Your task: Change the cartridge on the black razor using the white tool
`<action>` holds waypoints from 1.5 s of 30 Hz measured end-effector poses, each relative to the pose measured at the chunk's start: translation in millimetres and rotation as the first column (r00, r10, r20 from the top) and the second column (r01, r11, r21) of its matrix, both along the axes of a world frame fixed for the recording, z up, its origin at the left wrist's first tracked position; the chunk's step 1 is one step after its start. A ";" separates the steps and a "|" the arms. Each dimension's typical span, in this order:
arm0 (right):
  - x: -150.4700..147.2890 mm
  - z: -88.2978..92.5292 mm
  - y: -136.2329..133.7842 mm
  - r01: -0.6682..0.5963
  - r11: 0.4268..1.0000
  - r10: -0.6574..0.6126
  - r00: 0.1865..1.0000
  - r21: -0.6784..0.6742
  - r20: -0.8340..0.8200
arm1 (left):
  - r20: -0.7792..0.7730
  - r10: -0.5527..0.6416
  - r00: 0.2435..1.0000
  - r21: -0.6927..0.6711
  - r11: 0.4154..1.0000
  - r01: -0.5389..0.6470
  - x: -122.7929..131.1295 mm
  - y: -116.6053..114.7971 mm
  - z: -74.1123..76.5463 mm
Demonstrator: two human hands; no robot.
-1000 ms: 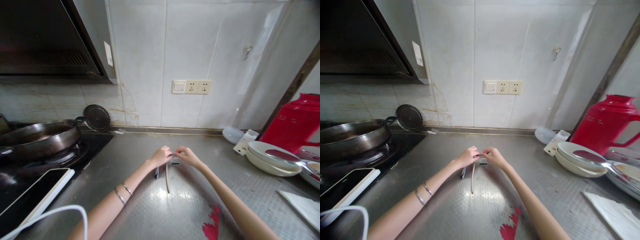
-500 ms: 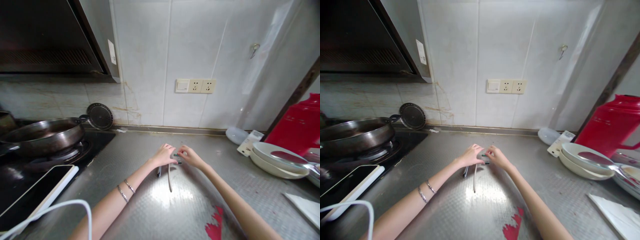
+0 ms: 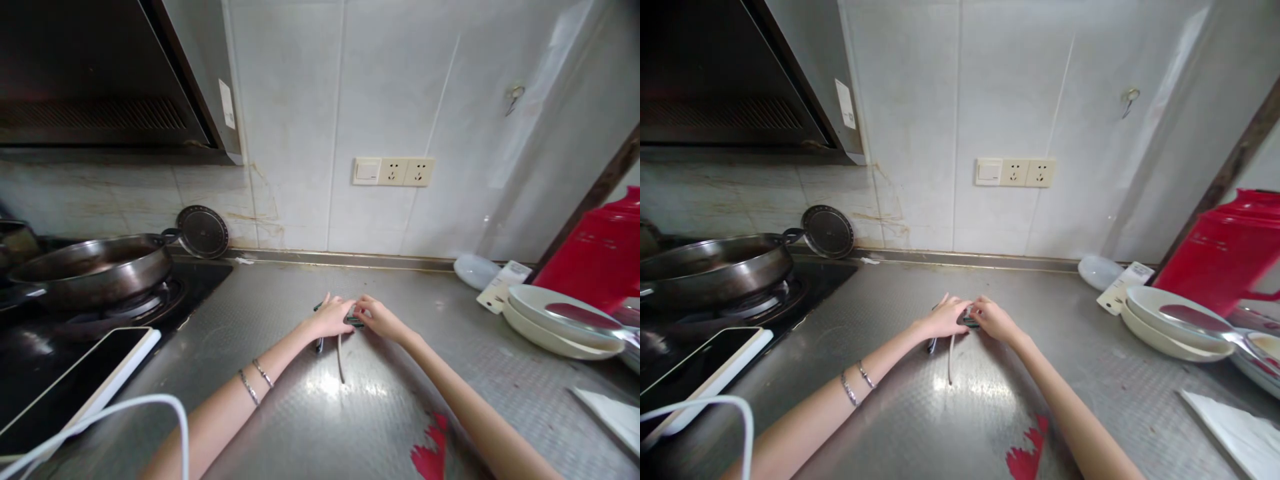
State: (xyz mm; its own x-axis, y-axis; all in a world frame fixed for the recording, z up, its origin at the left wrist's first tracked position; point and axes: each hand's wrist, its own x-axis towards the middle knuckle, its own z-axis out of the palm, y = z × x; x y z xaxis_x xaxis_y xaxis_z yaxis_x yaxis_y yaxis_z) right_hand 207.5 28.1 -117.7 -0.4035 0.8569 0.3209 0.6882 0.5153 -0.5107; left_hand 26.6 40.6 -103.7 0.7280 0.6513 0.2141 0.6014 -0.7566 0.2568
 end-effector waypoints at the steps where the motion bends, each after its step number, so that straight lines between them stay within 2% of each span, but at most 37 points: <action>1: -0.2 -0.2 -0.4 -0.001 1.000 0.001 1.000 -0.004 0.000 | 0.001 0.003 1.000 -0.001 1.000 -0.003 0.0 0.2 -0.4; 9: 0.0 -4.8 1.8 -0.014 1.000 0.014 0.998 -0.005 -0.057 | -0.012 0.020 1.000 0.044 0.999 -0.020 1.1 4.3 -6.4; 14: -0.4 -7.6 3.8 -0.005 1.000 0.006 0.998 0.020 -0.059 | 0.001 0.013 1.000 0.044 0.999 -0.013 0.5 3.9 -5.1; 21: -1.7 -1.5 -1.5 0.045 0.998 -0.043 0.998 0.048 -0.043 | -0.006 0.001 1.000 0.038 0.999 -0.001 1.9 3.2 -8.1; 24: 1.4 4.1 -2.1 0.129 0.989 -0.128 0.992 0.066 -0.022 | 0.050 -0.002 0.999 0.059 0.998 -0.001 -2.5 5.7 4.1; 27: 2.1 14.0 -3.9 0.275 0.960 -0.278 0.960 0.054 0.045 | 0.220 0.073 0.973 0.106 0.990 -0.098 -14.9 9.7 33.9; 30: -5.2 27.5 -10.3 0.384 0.923 -0.383 0.917 0.010 0.115 | 0.427 0.143 0.893 0.092 0.975 -0.200 -32.0 9.9 64.5; 32: -15.2 36.2 -17.5 0.400 0.916 -0.390 0.907 -0.031 0.161 | 0.524 0.192 0.830 0.046 0.966 -0.253 -43.3 6.5 75.2; 34: -28.1 43.1 -25.9 0.395 0.917 -0.376 0.903 -0.054 0.207 | 0.525 0.234 0.818 -0.018 0.964 -0.265 -54.7 2.7 76.9; 37: -50.5 50.5 -37.4 0.347 0.935 -0.316 0.906 -0.068 0.281 | 0.462 0.316 0.829 -0.081 0.945 -0.315 -73.5 1.5 71.7; 41: -82.8 55.7 -45.4 0.340 0.938 -0.281 0.859 -0.067 0.428 | 0.453 0.401 0.796 -0.182 0.916 -0.358 -98.5 4.9 69.7; 45: -114.1 53.6 -45.2 0.367 0.928 -0.292 0.824 -0.064 0.485 | 0.392 0.390 0.833 -0.121 0.919 -0.374 -113.9 -4.2 73.6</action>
State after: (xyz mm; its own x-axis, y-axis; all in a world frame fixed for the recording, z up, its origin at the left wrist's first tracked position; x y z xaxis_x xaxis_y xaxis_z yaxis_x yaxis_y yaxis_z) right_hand 93.3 -17.1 -64.1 -0.1569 0.9872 0.0293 0.9765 0.1595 -0.1450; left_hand -87.3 36.4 -30.1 0.2756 0.8732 0.4019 0.6794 -0.4727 0.5612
